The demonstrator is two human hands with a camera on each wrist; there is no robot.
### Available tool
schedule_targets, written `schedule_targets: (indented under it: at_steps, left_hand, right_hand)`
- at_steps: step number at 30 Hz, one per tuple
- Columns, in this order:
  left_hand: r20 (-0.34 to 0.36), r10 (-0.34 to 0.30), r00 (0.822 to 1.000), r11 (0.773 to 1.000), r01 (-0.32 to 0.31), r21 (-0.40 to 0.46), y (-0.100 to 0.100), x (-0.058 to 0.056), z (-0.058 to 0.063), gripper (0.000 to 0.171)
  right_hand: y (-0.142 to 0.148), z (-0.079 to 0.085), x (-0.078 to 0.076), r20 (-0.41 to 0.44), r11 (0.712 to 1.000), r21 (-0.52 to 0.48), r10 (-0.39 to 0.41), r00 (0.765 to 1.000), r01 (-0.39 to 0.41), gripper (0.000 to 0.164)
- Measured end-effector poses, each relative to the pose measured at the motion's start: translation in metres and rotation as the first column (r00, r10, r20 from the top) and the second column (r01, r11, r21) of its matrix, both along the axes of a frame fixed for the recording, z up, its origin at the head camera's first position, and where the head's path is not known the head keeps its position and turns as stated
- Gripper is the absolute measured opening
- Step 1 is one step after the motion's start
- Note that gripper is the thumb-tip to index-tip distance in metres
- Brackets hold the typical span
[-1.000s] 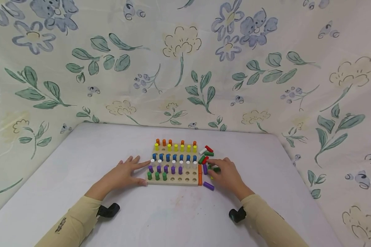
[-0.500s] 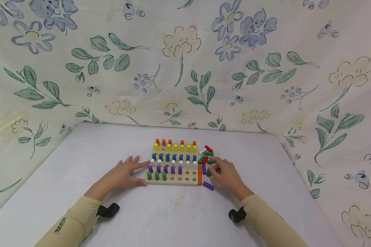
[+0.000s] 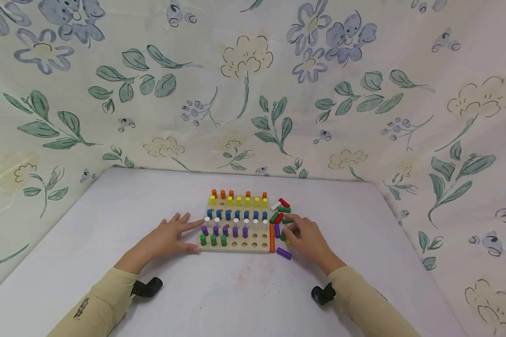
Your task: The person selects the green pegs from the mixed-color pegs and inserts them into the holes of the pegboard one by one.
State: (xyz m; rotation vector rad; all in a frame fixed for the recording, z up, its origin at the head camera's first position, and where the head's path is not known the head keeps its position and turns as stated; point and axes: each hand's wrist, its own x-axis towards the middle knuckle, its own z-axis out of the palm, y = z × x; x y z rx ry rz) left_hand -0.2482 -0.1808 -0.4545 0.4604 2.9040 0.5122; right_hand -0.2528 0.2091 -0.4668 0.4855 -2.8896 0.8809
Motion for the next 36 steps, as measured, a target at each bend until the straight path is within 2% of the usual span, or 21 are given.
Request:
schedule_targets:
  at_steps: [10,13,22,36]
  left_hand:
    - [-0.011,-0.002,1.000,1.000,0.002,-0.001,0.0001,0.0008,0.0011,0.087]
    - [-0.007,-0.002,1.000,1.000,0.002,-0.002,0.0001,0.0009,0.0012,0.087]
    - [0.003,0.000,1.000,1.000,0.000,-0.006,0.0003,0.0008,0.0028,0.087]
    - [0.008,0.001,1.000,1.000,-0.001,-0.008,0.0003,-0.0003,0.0018,0.087]
  right_hand:
    - [-0.0021,0.0011,0.0013,0.009,1.000,-0.012,-0.013,1.000,0.013,0.048]
    - [-0.0017,0.0006,0.0013,0.011,0.999,-0.043,-0.006,1.000,0.006,0.048]
    - [0.0002,-0.0030,-0.0002,-0.054,0.993,-0.099,0.051,0.997,-0.056,0.039]
    - [-0.0021,0.0013,0.0015,-0.074,0.995,-0.076,0.052,0.996,-0.058,0.023]
